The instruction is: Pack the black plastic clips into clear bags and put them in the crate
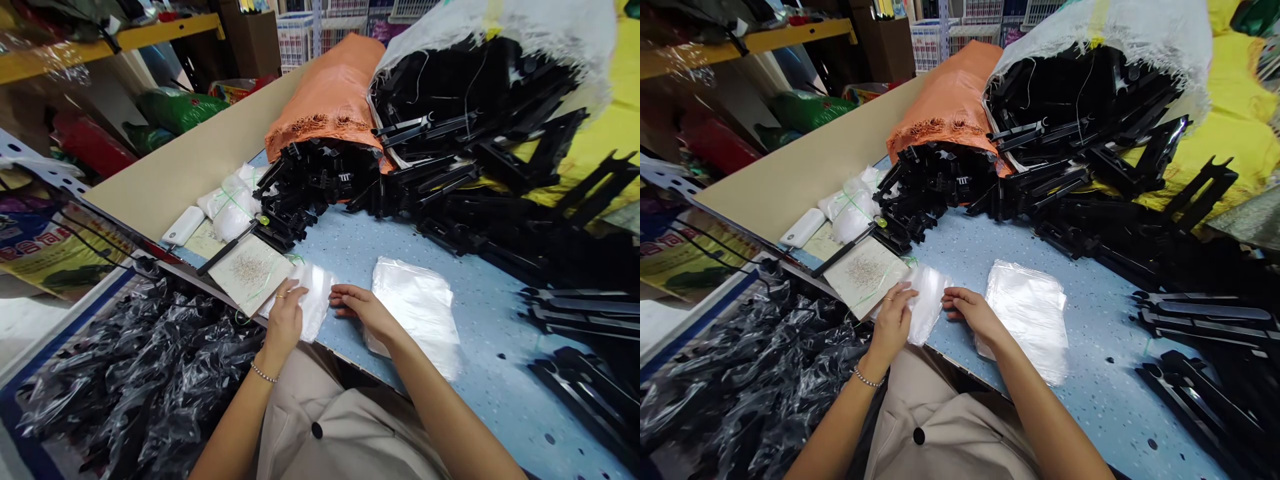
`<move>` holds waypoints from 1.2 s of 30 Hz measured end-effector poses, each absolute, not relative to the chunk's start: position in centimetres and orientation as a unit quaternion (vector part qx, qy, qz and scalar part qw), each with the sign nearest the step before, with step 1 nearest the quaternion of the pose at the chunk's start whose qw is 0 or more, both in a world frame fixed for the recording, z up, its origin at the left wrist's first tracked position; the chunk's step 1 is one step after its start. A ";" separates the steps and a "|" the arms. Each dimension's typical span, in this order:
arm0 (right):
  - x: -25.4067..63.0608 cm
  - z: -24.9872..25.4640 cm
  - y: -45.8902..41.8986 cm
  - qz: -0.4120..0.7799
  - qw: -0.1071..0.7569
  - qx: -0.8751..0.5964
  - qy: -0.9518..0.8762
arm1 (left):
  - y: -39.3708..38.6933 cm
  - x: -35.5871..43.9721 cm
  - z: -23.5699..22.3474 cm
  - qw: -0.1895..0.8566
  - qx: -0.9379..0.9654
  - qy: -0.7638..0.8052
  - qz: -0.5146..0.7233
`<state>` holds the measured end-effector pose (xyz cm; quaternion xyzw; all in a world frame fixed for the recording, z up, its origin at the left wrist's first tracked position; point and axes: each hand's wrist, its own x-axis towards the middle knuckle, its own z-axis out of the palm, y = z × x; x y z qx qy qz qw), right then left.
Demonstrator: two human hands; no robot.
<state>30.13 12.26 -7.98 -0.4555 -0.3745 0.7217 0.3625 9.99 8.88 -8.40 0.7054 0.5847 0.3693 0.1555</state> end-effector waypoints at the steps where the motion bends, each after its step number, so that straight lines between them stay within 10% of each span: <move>1: 30.0 -7.7 12.3 0.735 0.363 -0.435 -0.372 | 8.7 10.5 -8.5 0.145 0.726 0.575 0.350; 36: 25.4 -7.1 11.9 0.721 0.371 -0.451 -0.372 | 10.0 10.1 -8.7 0.518 0.368 0.561 0.530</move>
